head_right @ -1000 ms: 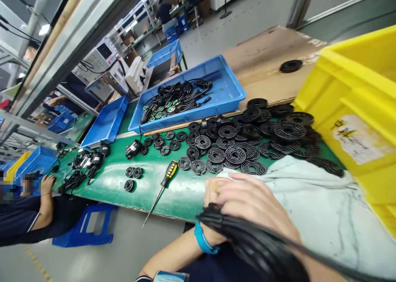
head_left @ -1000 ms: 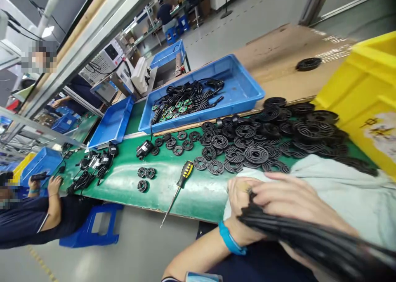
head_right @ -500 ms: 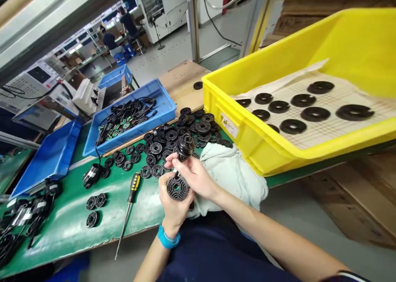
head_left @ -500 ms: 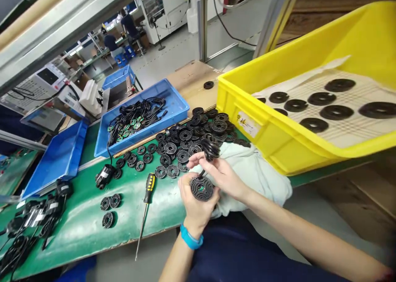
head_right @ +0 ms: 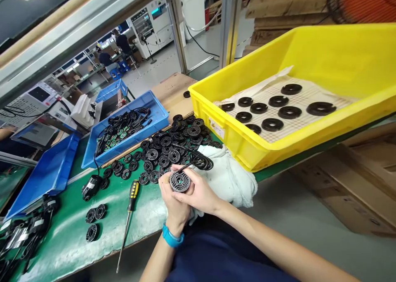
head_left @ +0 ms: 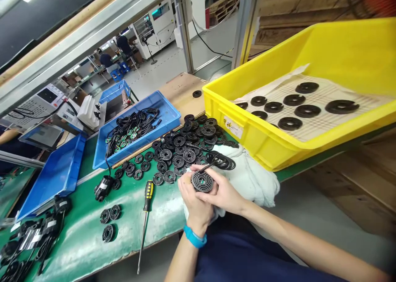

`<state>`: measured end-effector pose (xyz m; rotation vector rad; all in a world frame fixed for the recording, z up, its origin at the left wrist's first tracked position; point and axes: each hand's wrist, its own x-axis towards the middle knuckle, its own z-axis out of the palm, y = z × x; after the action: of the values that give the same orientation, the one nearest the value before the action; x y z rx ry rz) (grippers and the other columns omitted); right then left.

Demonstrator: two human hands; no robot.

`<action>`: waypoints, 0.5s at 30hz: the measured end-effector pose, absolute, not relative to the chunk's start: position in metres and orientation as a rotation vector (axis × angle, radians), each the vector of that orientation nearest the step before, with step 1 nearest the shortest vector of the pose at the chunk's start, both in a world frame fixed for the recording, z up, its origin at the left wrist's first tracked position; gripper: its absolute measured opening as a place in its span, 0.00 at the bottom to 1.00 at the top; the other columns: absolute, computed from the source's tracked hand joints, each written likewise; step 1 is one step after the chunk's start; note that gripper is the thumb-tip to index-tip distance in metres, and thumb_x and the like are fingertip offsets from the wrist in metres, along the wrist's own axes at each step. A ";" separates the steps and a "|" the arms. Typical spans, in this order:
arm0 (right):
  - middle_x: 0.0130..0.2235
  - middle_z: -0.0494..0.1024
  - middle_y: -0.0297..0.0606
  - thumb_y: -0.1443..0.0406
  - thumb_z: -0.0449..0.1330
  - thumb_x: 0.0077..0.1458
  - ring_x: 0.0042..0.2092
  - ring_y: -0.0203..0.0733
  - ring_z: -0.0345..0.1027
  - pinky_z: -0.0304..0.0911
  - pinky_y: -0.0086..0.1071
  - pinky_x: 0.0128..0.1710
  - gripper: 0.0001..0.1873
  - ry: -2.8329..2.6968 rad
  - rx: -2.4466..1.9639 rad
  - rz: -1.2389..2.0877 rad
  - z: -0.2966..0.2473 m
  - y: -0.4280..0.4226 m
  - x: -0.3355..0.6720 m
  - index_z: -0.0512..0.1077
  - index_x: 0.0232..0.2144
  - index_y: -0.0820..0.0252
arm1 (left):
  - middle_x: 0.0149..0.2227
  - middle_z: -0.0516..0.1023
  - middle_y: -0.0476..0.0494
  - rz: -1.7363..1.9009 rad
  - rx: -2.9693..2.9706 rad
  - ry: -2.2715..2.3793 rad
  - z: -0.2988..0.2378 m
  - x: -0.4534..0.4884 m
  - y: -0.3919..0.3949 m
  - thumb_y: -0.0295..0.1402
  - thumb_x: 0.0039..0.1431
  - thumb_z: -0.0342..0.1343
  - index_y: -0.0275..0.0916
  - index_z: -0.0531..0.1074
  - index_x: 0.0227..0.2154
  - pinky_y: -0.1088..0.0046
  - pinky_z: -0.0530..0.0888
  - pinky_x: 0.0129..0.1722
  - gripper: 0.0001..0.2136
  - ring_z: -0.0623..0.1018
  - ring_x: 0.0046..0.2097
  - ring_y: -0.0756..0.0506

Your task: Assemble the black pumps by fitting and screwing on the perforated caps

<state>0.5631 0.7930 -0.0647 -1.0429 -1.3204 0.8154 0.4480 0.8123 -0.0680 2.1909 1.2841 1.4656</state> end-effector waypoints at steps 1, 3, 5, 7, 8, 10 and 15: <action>0.59 0.75 0.51 0.58 0.72 0.51 0.60 0.55 0.71 0.67 0.51 0.62 0.39 -1.318 -1.038 0.860 -0.062 0.794 0.564 0.67 0.62 0.58 | 0.47 0.76 0.36 1.473 2.172 1.272 -0.069 0.447 0.813 0.42 0.60 0.65 0.39 0.67 0.53 0.56 0.75 0.48 0.22 0.77 0.49 0.38; 0.59 0.76 0.51 0.58 0.72 0.50 0.60 0.54 0.72 0.68 0.49 0.61 0.38 -1.298 -1.008 0.964 -0.057 0.796 0.565 0.67 0.62 0.59 | 0.46 0.76 0.36 1.470 2.117 1.240 -0.073 0.446 0.815 0.43 0.60 0.64 0.39 0.68 0.53 0.56 0.76 0.48 0.22 0.77 0.49 0.38; 0.61 0.74 0.51 0.58 0.72 0.50 0.60 0.54 0.72 0.68 0.48 0.61 0.38 -1.270 -0.953 1.053 -0.052 0.799 0.565 0.69 0.61 0.60 | 0.46 0.75 0.37 1.446 2.063 1.184 -0.076 0.445 0.816 0.42 0.62 0.61 0.39 0.68 0.52 0.57 0.77 0.47 0.19 0.78 0.48 0.39; 0.63 0.71 0.52 0.58 0.73 0.48 0.61 0.53 0.70 0.68 0.46 0.61 0.40 -1.254 -0.882 1.129 -0.050 0.803 0.565 0.68 0.61 0.60 | 0.48 0.74 0.36 1.456 2.031 1.130 -0.078 0.445 0.818 0.41 0.64 0.56 0.39 0.68 0.52 0.57 0.77 0.48 0.17 0.78 0.49 0.39; 0.65 0.70 0.52 0.59 0.73 0.47 0.62 0.53 0.70 0.68 0.45 0.61 0.42 -1.260 -0.852 1.161 -0.049 0.805 0.566 0.67 0.62 0.61 | 0.49 0.73 0.35 1.471 2.033 1.118 -0.077 0.445 0.818 0.40 0.65 0.55 0.39 0.68 0.51 0.56 0.77 0.50 0.16 0.77 0.51 0.39; 0.66 0.68 0.52 0.62 0.72 0.46 0.63 0.53 0.69 0.67 0.45 0.62 0.43 -1.305 -0.825 1.185 -0.048 0.808 0.567 0.66 0.63 0.61 | 0.53 0.70 0.33 1.463 2.093 1.117 -0.071 0.442 0.816 0.38 0.64 0.54 0.39 0.67 0.53 0.53 0.75 0.53 0.17 0.75 0.55 0.37; 0.54 0.79 0.46 0.66 0.67 0.49 0.55 0.51 0.75 0.70 0.44 0.57 0.26 -1.409 -0.953 0.977 -0.054 0.808 0.571 0.72 0.52 0.59 | 0.60 0.67 0.32 1.019 2.398 1.131 -0.040 0.399 0.811 0.34 0.55 0.65 0.42 0.61 0.64 0.52 0.72 0.59 0.34 0.70 0.61 0.35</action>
<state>0.5710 0.8080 -0.0535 -0.9532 -1.4089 0.9765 0.3987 0.8108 -0.0399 2.3979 1.1312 1.0189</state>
